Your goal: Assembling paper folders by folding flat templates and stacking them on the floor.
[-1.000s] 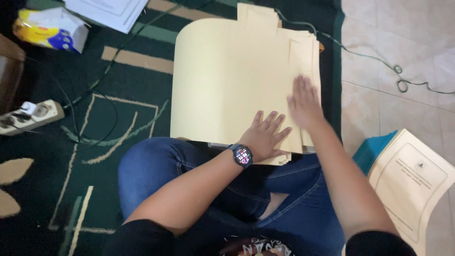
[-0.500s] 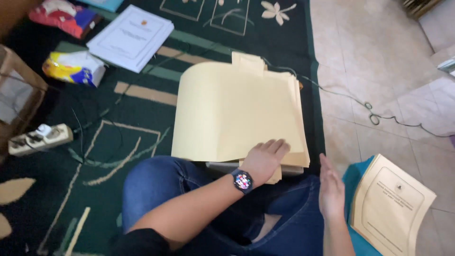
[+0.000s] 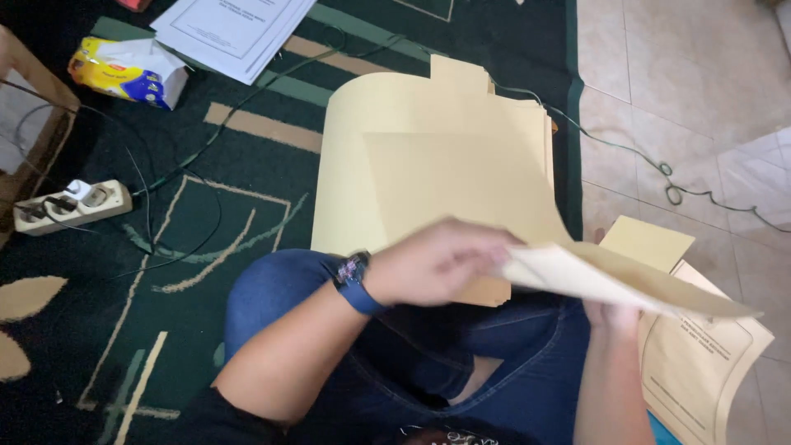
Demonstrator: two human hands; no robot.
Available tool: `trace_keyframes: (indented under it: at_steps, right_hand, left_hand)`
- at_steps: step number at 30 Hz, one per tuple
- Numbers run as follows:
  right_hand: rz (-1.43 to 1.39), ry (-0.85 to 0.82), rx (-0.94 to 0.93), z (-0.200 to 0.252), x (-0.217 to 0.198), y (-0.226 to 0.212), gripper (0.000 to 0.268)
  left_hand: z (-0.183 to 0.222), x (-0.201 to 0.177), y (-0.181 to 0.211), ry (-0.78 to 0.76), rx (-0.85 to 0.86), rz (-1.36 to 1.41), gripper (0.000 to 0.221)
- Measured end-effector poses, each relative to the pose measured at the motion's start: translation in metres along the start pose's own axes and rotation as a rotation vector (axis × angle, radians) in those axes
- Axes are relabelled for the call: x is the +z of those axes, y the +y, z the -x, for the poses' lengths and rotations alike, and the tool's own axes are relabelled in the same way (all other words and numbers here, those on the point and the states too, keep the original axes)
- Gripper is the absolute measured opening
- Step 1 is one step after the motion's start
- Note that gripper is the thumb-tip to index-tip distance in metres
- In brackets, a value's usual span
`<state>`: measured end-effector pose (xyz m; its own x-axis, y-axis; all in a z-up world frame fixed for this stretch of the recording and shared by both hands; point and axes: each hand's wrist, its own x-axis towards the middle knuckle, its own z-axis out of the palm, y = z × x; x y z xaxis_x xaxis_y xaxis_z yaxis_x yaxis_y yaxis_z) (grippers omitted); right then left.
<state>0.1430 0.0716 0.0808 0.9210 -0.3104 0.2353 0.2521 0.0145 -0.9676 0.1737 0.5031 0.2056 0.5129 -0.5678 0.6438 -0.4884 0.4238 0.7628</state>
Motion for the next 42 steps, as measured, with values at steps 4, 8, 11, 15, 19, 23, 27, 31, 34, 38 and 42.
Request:
trace_keyframes:
  at_steps: [4, 8, 11, 15, 19, 23, 27, 31, 34, 38, 42]
  right_hand:
    - [0.062, -0.034, -0.027, 0.009, -0.005, 0.01, 0.054]
    - [0.173, -0.025, -0.053, 0.0, 0.014, 0.004, 0.053]
    - [0.377, -0.01, 0.02, -0.011, 0.055, -0.016, 0.049]
    - [1.034, -0.014, 0.279, -0.03, 0.081, -0.007, 0.06]
    - [1.324, -0.057, 0.22, -0.059, 0.043, 0.074, 0.068]
    - [0.942, -0.075, 0.186, -0.05, 0.078, 0.075, 0.057]
    - [1.224, -0.642, -0.247, -0.043, 0.194, 0.028, 0.054]
    - [1.275, -0.802, -0.249, -0.083, 0.235, 0.055, 0.059]
    - [1.261, -0.714, -0.265, -0.117, 0.207, 0.075, 0.062]
    - [1.403, -0.48, 0.09, -0.153, 0.142, 0.07, 0.073]
    - [1.593, -0.464, 0.069, -0.14, 0.102, 0.079, 0.077]
  left_hand:
    - [0.002, -0.032, -0.054, 0.34, -0.096, 0.07, 0.024]
    - [-0.004, -0.067, -0.083, 0.746, -0.178, 0.106, 0.023]
    - [0.006, -0.092, -0.125, 0.922, -0.315, 0.081, 0.022]
    - [0.037, -0.124, -0.223, 0.986, -0.592, -0.282, 0.025]
    - [0.015, -0.101, -0.199, 0.882, -0.698, -0.791, 0.079]
    - [-0.014, -0.056, -0.158, 0.049, -0.922, -1.333, 0.086]
    - [-0.02, -0.027, -0.171, -0.21, -1.003, -1.33, 0.074]
    - [-0.014, -0.028, -0.186, -0.13, -1.017, -1.317, 0.059]
    - [-0.011, -0.028, -0.184, -0.143, -1.043, -1.303, 0.056]
    - [-0.013, -0.027, -0.189, -0.156, -1.06, -1.316, 0.057]
    - [-0.016, -0.026, -0.183, -0.197, -1.081, -1.327, 0.058]
